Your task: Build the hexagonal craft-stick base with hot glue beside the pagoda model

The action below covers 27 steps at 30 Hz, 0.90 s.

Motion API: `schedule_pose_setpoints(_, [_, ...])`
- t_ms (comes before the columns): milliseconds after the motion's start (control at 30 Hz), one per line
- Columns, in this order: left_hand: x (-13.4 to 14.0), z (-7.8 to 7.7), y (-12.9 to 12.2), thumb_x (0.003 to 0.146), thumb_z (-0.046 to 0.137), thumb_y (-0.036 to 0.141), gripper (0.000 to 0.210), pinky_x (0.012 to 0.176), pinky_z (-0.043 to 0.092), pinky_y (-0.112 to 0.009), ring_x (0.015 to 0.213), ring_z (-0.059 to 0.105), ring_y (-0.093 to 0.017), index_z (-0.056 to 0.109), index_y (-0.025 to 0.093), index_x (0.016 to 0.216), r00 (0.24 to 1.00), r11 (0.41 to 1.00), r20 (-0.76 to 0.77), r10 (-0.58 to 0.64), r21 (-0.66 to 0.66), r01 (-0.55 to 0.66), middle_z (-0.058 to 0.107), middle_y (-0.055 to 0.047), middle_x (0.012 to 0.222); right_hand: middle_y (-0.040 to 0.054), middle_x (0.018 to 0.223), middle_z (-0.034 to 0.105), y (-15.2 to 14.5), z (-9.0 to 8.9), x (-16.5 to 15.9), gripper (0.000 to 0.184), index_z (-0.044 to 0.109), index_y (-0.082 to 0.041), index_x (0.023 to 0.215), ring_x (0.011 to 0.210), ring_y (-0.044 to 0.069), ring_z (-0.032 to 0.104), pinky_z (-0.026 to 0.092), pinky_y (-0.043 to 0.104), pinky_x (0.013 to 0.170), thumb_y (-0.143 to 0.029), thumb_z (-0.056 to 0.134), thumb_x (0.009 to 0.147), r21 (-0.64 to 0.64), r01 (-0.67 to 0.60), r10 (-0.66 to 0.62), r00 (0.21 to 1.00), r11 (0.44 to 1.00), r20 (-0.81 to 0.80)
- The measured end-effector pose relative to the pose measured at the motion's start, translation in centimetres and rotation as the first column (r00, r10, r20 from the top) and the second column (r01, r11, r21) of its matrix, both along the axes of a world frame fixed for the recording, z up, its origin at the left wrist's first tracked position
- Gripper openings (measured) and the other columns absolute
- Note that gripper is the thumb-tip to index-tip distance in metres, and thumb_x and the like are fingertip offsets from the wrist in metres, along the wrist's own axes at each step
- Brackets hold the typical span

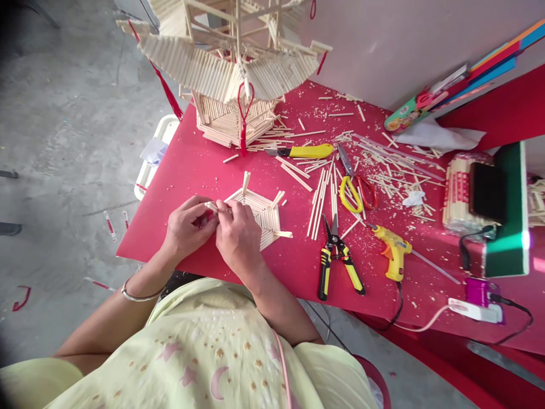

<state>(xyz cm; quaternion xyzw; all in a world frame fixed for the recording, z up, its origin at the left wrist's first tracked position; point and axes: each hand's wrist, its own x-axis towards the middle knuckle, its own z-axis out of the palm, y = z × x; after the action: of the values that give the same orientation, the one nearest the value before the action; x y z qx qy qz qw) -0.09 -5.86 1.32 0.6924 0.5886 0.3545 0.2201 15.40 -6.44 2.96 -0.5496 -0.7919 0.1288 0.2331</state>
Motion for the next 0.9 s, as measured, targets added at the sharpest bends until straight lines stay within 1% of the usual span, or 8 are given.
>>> schedule_pose_setpoints(367, [0.04, 0.08, -0.03, 0.086, 0.064, 0.016, 0.009, 0.066, 0.047, -0.022, 0.071, 0.061, -0.01, 0.072, 0.019, 0.086, 1.0, 1.0, 0.003, -0.001, 0.002, 0.001, 0.073, -0.005, 0.105, 0.0115, 0.127, 0.066, 0.0, 0.06, -0.04, 0.037, 0.064, -0.018, 0.137, 0.113, 0.024, 0.061, 0.054, 0.036, 0.1, -0.017, 0.045, 0.106, 0.018, 0.002, -0.002, 1.0, 1.0, 0.001])
schedule_pose_setpoints(533, [0.06, 0.08, -0.05, 0.086, 0.064, 0.017, 0.01, 0.065, 0.047, -0.023, 0.071, 0.061, -0.011, 0.073, 0.02, 0.09, 1.0, 1.0, 0.0, 0.003, -0.009, -0.003, 0.073, -0.005, 0.105, 0.0121, 0.127, 0.066, 0.02, 0.08, -0.03, 0.037, 0.063, -0.02, 0.138, 0.113, 0.024, 0.061, 0.054, 0.038, 0.1, -0.016, 0.046, 0.105, 0.003, 0.002, -0.002, 1.0, 1.0, -0.005])
schedule_pose_setpoints(900, [0.04, 0.09, -0.03, 0.087, 0.064, 0.018, 0.01, 0.065, 0.047, -0.022, 0.07, 0.061, -0.011, 0.074, 0.02, 0.091, 1.0, 1.0, 0.005, 0.002, -0.012, -0.002, 0.073, -0.006, 0.104, 0.0123, 0.126, 0.066, 0.07, 0.09, -0.06, 0.037, 0.064, -0.02, 0.137, 0.113, 0.024, 0.061, 0.054, 0.039, 0.1, -0.016, 0.046, 0.105, 0.0, 0.001, -0.001, 1.0, 1.0, -0.006])
